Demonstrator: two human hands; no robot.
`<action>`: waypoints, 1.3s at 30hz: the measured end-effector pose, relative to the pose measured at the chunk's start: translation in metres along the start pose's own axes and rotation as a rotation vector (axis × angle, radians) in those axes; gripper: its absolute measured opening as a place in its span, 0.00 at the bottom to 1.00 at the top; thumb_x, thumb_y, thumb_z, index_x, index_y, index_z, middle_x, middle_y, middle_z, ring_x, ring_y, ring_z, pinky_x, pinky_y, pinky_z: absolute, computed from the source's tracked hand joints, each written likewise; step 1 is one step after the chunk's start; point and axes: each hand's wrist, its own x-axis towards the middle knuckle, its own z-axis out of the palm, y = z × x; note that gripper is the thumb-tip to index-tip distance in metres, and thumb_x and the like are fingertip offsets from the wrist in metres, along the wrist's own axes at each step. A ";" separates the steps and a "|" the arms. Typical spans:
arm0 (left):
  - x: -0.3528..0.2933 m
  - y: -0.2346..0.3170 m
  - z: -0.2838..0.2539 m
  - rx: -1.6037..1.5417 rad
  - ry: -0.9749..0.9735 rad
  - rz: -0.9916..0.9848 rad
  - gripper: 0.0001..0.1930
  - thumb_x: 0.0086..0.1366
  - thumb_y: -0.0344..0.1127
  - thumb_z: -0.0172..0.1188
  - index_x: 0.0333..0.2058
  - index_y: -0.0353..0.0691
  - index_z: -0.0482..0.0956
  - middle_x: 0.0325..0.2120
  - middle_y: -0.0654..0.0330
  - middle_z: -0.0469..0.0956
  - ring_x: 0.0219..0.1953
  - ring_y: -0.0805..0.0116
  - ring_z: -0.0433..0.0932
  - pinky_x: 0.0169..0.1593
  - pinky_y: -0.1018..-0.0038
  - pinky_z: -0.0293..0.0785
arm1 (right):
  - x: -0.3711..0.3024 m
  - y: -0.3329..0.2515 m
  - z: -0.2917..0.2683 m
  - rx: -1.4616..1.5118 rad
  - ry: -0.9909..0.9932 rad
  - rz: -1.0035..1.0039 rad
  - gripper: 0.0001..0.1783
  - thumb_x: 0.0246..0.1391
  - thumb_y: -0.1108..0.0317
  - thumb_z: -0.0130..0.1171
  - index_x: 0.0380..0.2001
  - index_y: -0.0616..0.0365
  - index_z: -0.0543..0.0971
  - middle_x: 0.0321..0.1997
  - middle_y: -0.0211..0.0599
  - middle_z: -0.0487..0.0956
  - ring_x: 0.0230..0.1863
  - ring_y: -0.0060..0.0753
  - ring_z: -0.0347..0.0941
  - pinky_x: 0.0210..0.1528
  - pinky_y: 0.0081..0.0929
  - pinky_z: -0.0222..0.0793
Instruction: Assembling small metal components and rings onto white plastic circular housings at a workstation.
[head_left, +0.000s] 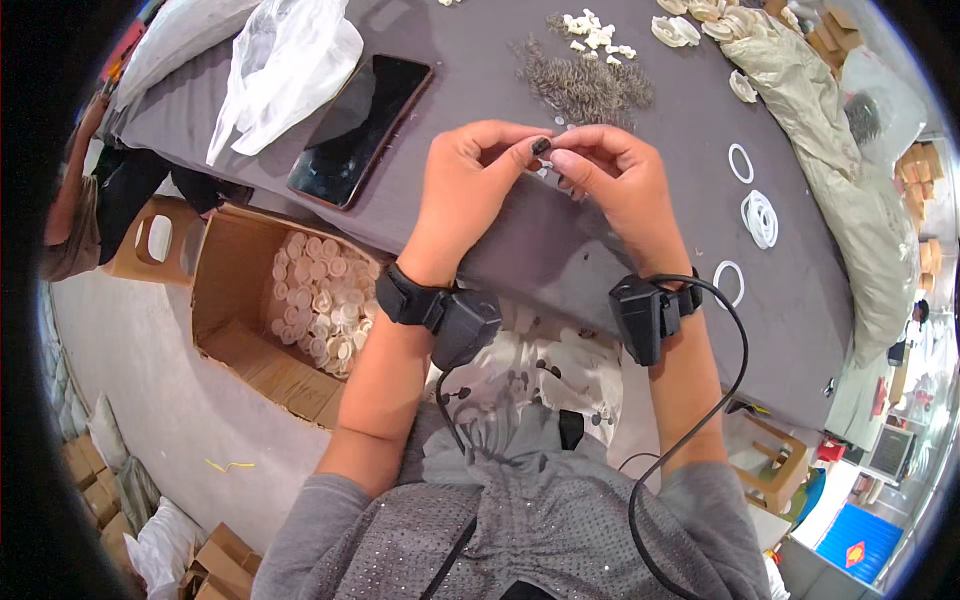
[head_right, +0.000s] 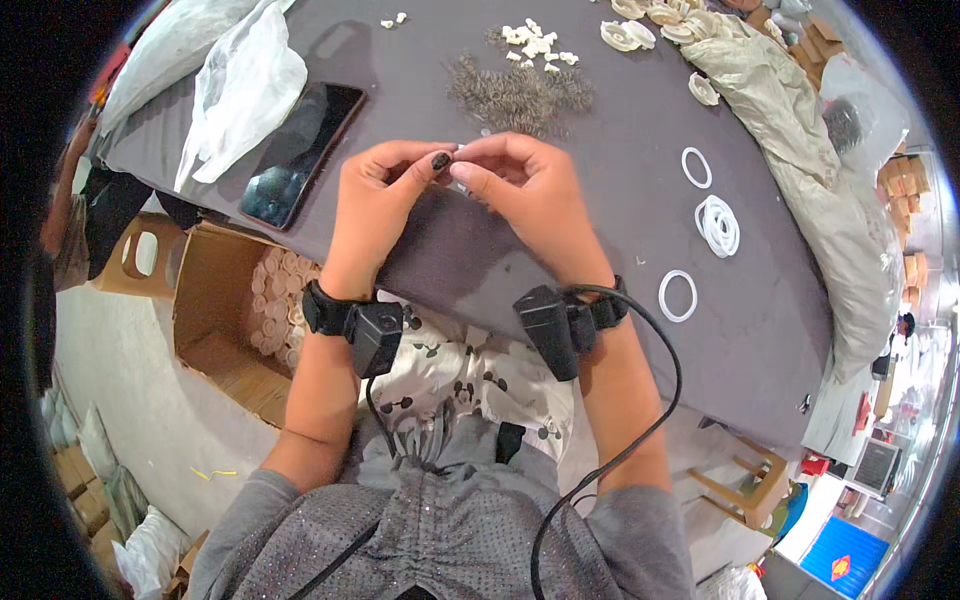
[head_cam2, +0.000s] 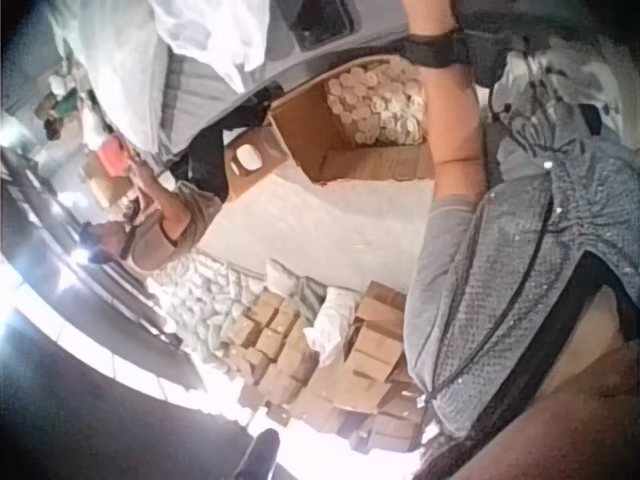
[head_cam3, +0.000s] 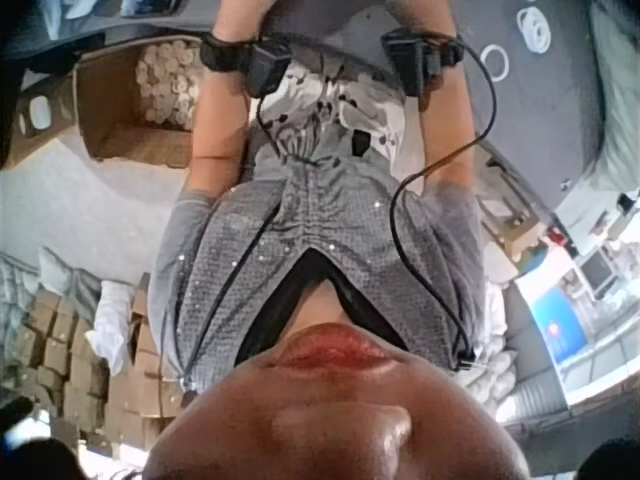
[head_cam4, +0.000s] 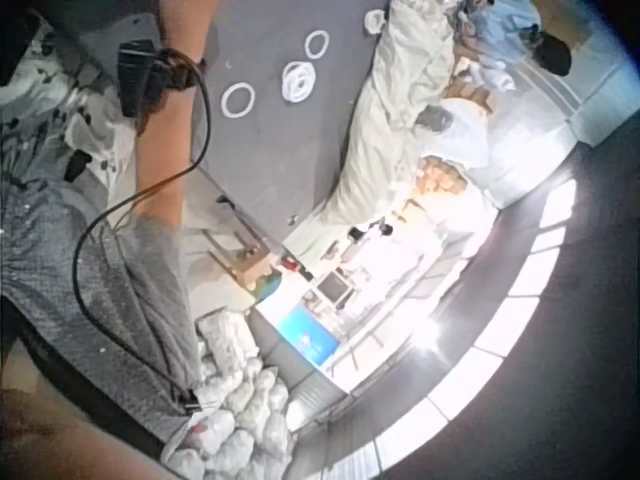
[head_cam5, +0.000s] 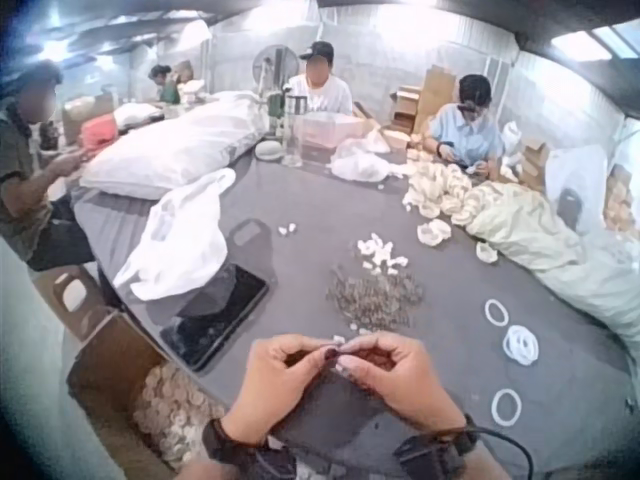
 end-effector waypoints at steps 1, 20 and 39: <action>-0.001 0.001 0.003 -0.001 -0.003 -0.004 0.07 0.57 0.29 0.55 0.33 0.32 0.78 0.27 0.61 0.78 0.28 0.78 0.73 0.34 0.84 0.68 | 0.000 0.001 0.000 0.018 0.010 -0.015 0.10 0.46 0.68 0.59 0.31 0.62 0.76 0.27 0.29 0.76 0.26 0.14 0.69 0.28 0.11 0.63; -0.011 0.002 0.017 -0.143 0.049 0.009 0.05 0.58 0.26 0.53 0.32 0.30 0.72 0.27 0.62 0.75 0.29 0.79 0.73 0.34 0.84 0.70 | -0.002 0.001 0.002 0.053 -0.028 -0.042 0.09 0.51 0.67 0.54 0.31 0.63 0.73 0.26 0.30 0.75 0.26 0.15 0.69 0.28 0.13 0.64; -0.021 0.010 0.028 -0.683 -0.035 -0.219 0.06 0.60 0.33 0.47 0.32 0.36 0.68 0.14 0.71 0.59 0.14 0.81 0.59 0.19 0.86 0.55 | -0.008 -0.005 0.007 0.498 -0.174 0.083 0.07 0.52 0.69 0.48 0.31 0.62 0.69 0.21 0.22 0.67 0.17 0.09 0.56 0.16 0.08 0.50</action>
